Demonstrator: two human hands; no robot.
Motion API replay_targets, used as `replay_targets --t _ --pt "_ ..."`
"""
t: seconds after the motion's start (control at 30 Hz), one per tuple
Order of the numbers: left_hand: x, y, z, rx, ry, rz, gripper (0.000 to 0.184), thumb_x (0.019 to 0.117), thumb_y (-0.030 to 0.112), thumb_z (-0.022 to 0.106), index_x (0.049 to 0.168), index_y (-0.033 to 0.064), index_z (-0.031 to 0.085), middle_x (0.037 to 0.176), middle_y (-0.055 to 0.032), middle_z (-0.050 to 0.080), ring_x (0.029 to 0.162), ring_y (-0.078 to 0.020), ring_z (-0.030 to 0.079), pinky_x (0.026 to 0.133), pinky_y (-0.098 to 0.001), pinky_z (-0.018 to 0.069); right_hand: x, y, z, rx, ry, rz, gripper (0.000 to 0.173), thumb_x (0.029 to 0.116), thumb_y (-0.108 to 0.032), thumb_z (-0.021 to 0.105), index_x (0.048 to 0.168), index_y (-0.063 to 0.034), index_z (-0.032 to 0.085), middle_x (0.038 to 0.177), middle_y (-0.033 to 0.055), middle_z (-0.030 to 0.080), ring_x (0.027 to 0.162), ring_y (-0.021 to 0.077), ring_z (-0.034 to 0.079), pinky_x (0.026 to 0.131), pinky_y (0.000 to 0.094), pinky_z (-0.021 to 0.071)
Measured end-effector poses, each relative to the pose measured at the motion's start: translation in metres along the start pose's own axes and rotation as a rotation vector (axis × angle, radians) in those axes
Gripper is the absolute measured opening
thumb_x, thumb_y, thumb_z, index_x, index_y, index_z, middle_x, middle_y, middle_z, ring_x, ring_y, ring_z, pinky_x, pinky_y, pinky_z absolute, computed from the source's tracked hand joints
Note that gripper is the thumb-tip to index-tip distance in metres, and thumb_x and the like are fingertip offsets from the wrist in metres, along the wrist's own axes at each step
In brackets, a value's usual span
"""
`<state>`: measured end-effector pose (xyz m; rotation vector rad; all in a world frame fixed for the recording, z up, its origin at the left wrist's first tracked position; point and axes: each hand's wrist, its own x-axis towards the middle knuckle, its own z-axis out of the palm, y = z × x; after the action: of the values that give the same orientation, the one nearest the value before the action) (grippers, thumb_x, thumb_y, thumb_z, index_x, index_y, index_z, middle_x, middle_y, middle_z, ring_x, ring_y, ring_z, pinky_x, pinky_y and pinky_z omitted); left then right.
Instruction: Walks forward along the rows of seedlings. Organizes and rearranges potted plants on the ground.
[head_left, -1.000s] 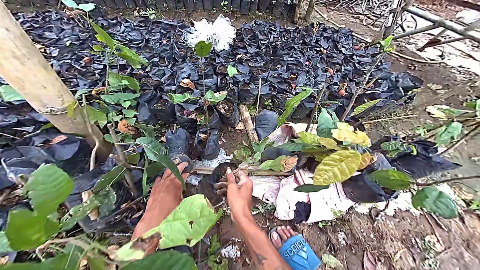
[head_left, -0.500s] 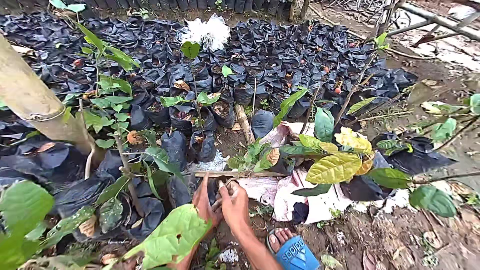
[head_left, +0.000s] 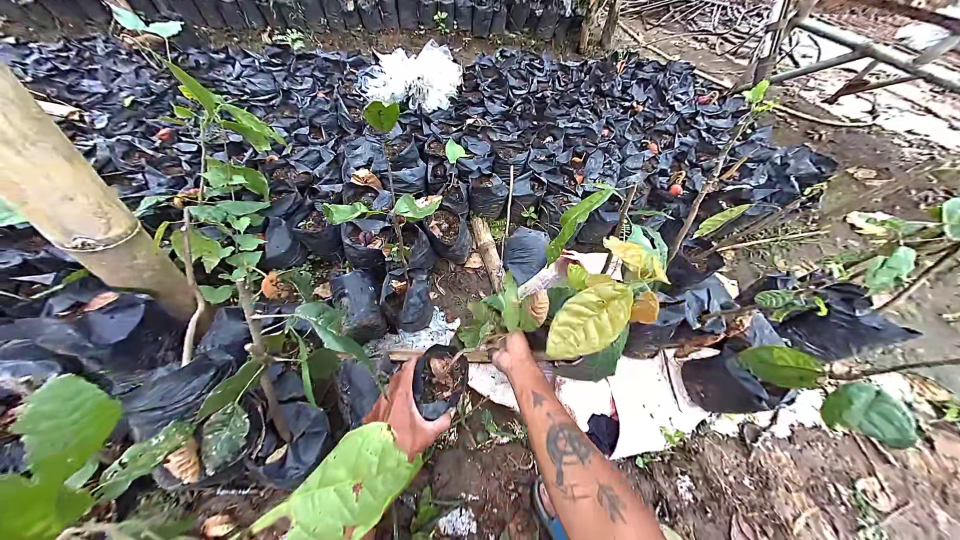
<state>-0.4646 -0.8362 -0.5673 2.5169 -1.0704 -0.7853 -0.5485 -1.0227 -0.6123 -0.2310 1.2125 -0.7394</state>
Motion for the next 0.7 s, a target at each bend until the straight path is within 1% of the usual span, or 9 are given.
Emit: replay_targets --t 0.13,0.23,0.3,0.37,0.43,0.5,0.57,0.63,0.7 --pt "-0.002 0.002 -0.001 0.031 -0.018 0.002 0.110 0.0737 0.053 0.085 0.161 0.0127 0.031 0.147 -0.0193 0.055 0.125 -0.0385 0.062 0.100 -0.0586 0.0498 -0.005 0.003 0.022 0.241 0.050 0.024 0.030 0.1124 -0.030 0.032 0.120 -0.0072 0.049 0.093 0.0068 0.051 0.075 0.0159 0.052 0.066 0.0315 0.0472" --pt "-0.001 0.002 0.000 0.108 -0.047 -0.006 0.116 0.0719 0.050 0.089 0.163 0.0134 0.026 0.151 -0.0190 0.051 0.126 -0.0399 0.061 0.098 -0.0591 0.0508 -0.042 -0.009 0.051 0.168 -0.109 -0.050 0.031 0.1128 -0.031 0.030 0.113 -0.0076 0.051 0.080 0.0046 0.055 0.060 0.0127 0.054 0.054 0.0271 0.0485" --pt "-0.006 0.001 0.009 0.139 0.053 0.040 0.109 0.0712 0.049 0.089 0.157 0.0060 0.038 0.142 -0.0241 0.058 0.122 -0.0439 0.062 0.094 -0.0615 0.0508 -0.079 -0.023 0.079 0.033 -0.279 -0.219 0.039 0.1134 -0.035 0.027 0.115 -0.0065 0.054 0.077 0.0043 0.060 0.053 0.0108 0.055 0.047 0.0241 0.0480" --pt "-0.007 -0.002 0.020 0.179 0.221 0.109 0.096 0.0684 0.051 0.088 0.143 -0.0003 0.055 0.123 -0.0291 0.068 0.112 -0.0486 0.067 0.088 -0.0666 0.0520 -0.107 -0.039 0.097 -0.271 -0.466 -0.530 0.052 0.1130 -0.043 0.022 0.121 -0.0065 0.059 0.083 0.0026 0.066 0.057 0.0076 0.058 0.051 0.0230 0.0488" --pt "-0.006 0.001 0.021 0.238 0.263 0.096 0.095 0.0677 0.058 0.084 0.140 0.0021 0.059 0.113 -0.0250 0.072 0.105 -0.0455 0.070 0.087 -0.0651 0.0527 -0.123 -0.051 0.105 -0.565 -0.626 -0.838 0.058 0.1121 -0.047 0.020 0.120 -0.0064 0.062 0.081 0.0040 0.068 0.054 0.0089 0.057 0.048 0.0253 0.0479" --pt "-0.002 0.003 0.021 0.233 0.317 0.100 0.097 0.0647 0.063 0.083 0.139 0.0049 0.062 0.114 -0.0214 0.073 0.108 -0.0429 0.069 0.098 -0.0672 0.0459 -0.129 -0.059 0.109 -0.721 -0.755 -1.007 0.056 0.1125 -0.044 0.024 0.111 -0.0041 0.064 0.074 0.0059 0.065 0.052 0.0127 0.056 0.047 0.0289 0.0482" --pt "0.002 0.002 0.025 0.182 0.400 0.143 0.100 0.0629 0.068 0.082 0.138 0.0054 0.062 0.119 -0.0229 0.072 0.111 -0.0443 0.068 0.098 -0.0694 0.0462 -0.134 -0.073 0.105 -0.778 -0.858 -1.040 0.055 0.1121 -0.045 0.027 0.108 -0.0048 0.064 0.068 0.0061 0.065 0.048 0.0134 0.055 0.043 0.0282 0.0472" --pt "0.009 0.007 0.021 0.061 0.325 0.109 0.105 0.0661 0.069 0.080 0.147 0.0076 0.053 0.134 -0.0223 0.064 0.124 -0.0415 0.061 0.102 -0.0658 0.0452 -0.145 -0.093 0.104 -0.792 -0.900 -1.011 0.053 0.1121 -0.045 0.026 0.107 -0.0053 0.061 0.067 0.0068 0.064 0.046 0.0140 0.056 0.041 0.0273 0.0461" --pt "0.020 0.026 0.008 -0.039 0.333 0.119 0.107 0.0639 0.067 0.083 0.147 0.0068 0.052 0.130 -0.0203 0.066 0.119 -0.0385 0.065 0.098 -0.0630 0.0497 -0.158 -0.116 0.116 -0.732 -0.940 -1.086 0.049 0.1138 -0.035 0.026 0.103 -0.0022 0.060 0.067 0.0053 0.065 0.050 0.0115 0.059 0.046 0.0254 0.0493"
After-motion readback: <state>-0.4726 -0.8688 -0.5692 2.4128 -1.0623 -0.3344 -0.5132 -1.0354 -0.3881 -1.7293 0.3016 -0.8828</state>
